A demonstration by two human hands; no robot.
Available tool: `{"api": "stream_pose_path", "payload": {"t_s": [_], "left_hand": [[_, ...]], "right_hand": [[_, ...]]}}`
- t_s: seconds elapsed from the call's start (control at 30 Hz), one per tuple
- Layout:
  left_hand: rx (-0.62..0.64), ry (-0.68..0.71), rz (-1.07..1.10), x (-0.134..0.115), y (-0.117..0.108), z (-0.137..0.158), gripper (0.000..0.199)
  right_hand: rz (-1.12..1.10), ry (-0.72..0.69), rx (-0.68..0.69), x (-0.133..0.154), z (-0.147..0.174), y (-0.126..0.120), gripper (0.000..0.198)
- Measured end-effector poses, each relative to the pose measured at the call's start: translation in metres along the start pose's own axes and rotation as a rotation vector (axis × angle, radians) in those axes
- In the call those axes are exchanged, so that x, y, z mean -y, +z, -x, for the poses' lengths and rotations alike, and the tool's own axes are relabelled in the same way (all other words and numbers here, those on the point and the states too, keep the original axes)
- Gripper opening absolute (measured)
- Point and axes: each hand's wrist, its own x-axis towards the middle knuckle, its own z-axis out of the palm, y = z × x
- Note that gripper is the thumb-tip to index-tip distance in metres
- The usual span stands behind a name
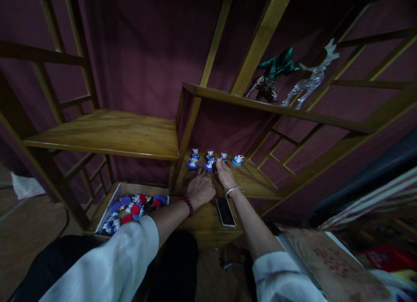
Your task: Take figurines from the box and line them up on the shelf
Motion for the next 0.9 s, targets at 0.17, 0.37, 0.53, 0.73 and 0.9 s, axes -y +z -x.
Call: {"api": "stream_pose_path", "payload": {"t_s": [0.17, 0.37, 0.53, 0.73, 0.9], "left_hand": [[-0.025, 0.024, -0.017, 0.0011, 0.0016, -0.0006, 0.036], [-0.046, 0.028, -0.045, 0.0025, 0.0049, -0.0017, 0.038], [-0.064, 0.036, -0.03, 0.0031, 0.0056, -0.0012, 0.039], [-0.077, 0.027, -0.016, 0.0032, 0.0071, -0.0007, 0.039], [-0.044, 0.031, -0.015, 0.0023, 0.007, -0.0011, 0.042]], "right_hand": [[-0.016, 0.004, -0.01, -0.0013, -0.0016, 0.0005, 0.062], [-0.012, -0.002, -0.006, -0.0011, -0.0016, -0.0001, 0.061], [-0.012, 0.001, -0.03, -0.0024, -0.0019, 0.0002, 0.063], [-0.018, 0.024, -0.039, -0.0039, -0.0042, 0.0001, 0.063], [0.005, 0.047, -0.033, -0.0022, -0.004, -0.0003, 0.063]]}}
